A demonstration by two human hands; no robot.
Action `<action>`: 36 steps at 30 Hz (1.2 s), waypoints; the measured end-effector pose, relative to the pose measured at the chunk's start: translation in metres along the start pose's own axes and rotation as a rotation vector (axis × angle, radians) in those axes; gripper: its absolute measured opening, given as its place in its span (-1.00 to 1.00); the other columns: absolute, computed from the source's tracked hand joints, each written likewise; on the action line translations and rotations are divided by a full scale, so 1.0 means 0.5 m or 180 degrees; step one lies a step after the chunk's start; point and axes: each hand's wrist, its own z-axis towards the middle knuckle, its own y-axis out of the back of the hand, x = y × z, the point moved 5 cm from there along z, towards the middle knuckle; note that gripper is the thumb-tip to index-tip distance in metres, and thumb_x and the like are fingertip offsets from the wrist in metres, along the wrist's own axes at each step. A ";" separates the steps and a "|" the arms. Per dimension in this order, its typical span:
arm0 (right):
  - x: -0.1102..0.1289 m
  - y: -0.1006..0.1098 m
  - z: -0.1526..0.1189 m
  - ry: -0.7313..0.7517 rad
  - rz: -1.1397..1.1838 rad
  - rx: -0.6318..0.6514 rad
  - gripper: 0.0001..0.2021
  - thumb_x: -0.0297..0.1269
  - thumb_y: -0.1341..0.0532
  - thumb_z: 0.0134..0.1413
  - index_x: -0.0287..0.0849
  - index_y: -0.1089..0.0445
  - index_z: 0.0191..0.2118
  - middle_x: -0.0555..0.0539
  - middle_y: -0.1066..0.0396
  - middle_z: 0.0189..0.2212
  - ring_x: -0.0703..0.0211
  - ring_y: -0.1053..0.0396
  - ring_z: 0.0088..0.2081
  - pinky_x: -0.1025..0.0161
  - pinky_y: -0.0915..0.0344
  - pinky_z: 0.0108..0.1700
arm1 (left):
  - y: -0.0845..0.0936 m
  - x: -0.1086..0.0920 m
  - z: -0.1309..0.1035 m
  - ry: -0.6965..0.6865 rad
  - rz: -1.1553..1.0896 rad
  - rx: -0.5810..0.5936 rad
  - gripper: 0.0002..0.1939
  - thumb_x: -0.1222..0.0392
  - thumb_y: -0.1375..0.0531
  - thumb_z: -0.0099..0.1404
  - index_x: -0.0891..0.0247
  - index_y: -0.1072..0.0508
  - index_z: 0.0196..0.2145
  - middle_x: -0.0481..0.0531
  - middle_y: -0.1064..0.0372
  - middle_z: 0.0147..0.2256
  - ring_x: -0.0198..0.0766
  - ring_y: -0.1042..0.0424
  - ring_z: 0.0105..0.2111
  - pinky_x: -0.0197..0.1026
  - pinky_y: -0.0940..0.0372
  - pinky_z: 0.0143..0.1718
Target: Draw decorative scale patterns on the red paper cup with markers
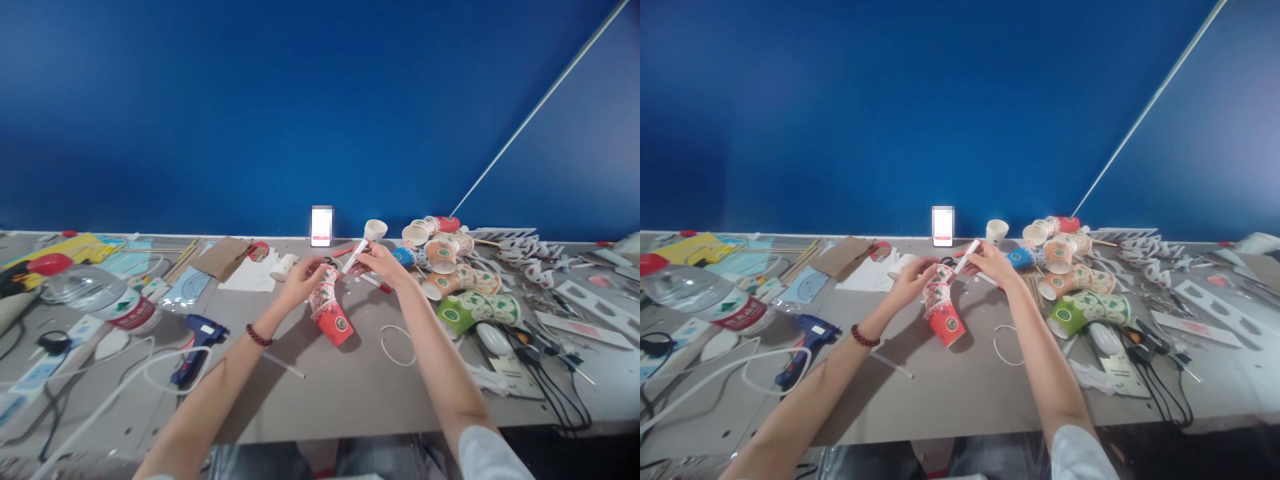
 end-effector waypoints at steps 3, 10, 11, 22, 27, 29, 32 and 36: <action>0.020 -0.027 -0.009 0.0208 0.0422 0.0133 -0.86 -0.26 -0.25 -0.04 -0.15 -0.31 -0.32 -0.01 -0.51 -0.40 0.17 -0.52 -0.36 0.24 -0.48 -0.29 | -0.014 -0.008 -0.003 -0.0063 -0.0266 0.0290 -0.66 -0.01 -0.06 0.29 0.25 -0.43 -0.13 0.08 -0.47 -0.22 -0.20 -0.42 -0.27 -0.21 -0.30 -0.27; 0.035 -0.065 -0.018 0.0393 0.0348 0.0165 -0.74 -0.16 -0.34 -0.13 -0.18 -0.37 -0.32 -0.05 -0.50 -0.35 0.13 -0.50 -0.24 0.20 -0.49 -0.26 | -0.020 -0.017 -0.010 -0.0196 0.0278 0.0401 -0.70 0.07 0.04 0.36 0.23 -0.40 -0.16 0.02 -0.43 -0.37 -0.23 -0.38 -0.38 -0.24 -0.23 -0.36; 0.035 -0.067 -0.017 0.0409 0.0390 0.0141 -0.72 -0.14 -0.34 -0.14 -0.18 -0.38 -0.32 -0.05 -0.50 -0.34 0.12 -0.49 -0.23 0.20 -0.49 -0.26 | -0.018 -0.020 -0.011 -0.0189 0.0418 0.0367 -0.70 0.07 0.06 0.37 0.23 -0.39 -0.17 0.02 -0.43 -0.37 -0.23 -0.38 -0.39 -0.23 -0.22 -0.37; 0.033 -0.025 -0.003 0.0546 0.1227 -0.0590 -0.62 0.02 -0.34 -0.16 -0.10 -0.27 -0.32 0.03 -0.44 -0.45 0.20 -0.46 -0.38 0.35 -0.36 -0.50 | -0.006 -0.038 -0.020 -0.0141 0.0602 0.0189 -0.69 0.05 0.04 0.36 0.20 -0.38 -0.11 -0.02 -0.40 -0.41 -0.25 -0.35 -0.44 -0.24 -0.16 -0.42; 0.034 -0.055 -0.009 0.0415 0.1031 -0.0434 -0.60 0.05 -0.32 -0.16 -0.10 -0.27 -0.30 0.02 -0.44 -0.41 0.21 -0.45 -0.38 0.33 -0.38 -0.47 | -0.012 -0.041 -0.022 -0.0209 0.0956 0.0088 -0.75 -0.01 -0.01 0.33 0.20 -0.35 -0.26 -0.06 -0.30 -0.50 -0.27 -0.28 -0.51 -0.26 -0.08 -0.48; 0.030 -0.082 -0.010 0.0377 0.0972 -0.0169 -0.63 0.02 -0.32 -0.14 -0.13 -0.30 -0.30 0.00 -0.45 -0.40 0.21 -0.44 -0.37 0.32 -0.39 -0.44 | -0.015 -0.042 -0.026 -0.0170 0.1193 -0.0001 -0.70 0.02 0.09 0.39 0.20 -0.30 -0.34 -0.03 -0.31 -0.50 -0.25 -0.29 -0.51 -0.25 -0.05 -0.49; 0.023 -0.104 -0.010 0.0392 0.1034 -0.0099 -0.63 0.03 -0.33 -0.16 -0.15 -0.36 -0.32 -0.01 -0.45 -0.44 0.23 -0.42 -0.43 0.34 -0.34 -0.49 | -0.020 -0.048 -0.034 -0.0014 0.1699 -0.0021 -0.69 0.03 0.16 0.42 0.20 -0.26 -0.32 0.02 -0.36 -0.49 -0.19 -0.34 -0.51 -0.23 0.02 -0.53; 0.018 -0.115 -0.011 0.0413 0.1429 -0.0444 -0.63 0.03 -0.34 -0.19 -0.20 -0.38 -0.41 0.00 -0.44 -0.52 0.30 -0.36 -0.52 0.36 -0.29 -0.51 | -0.027 -0.072 -0.036 0.0167 0.2310 0.0190 -0.64 0.02 0.23 0.44 0.22 -0.26 -0.24 0.05 -0.39 -0.50 -0.15 -0.39 -0.52 -0.23 0.00 -0.53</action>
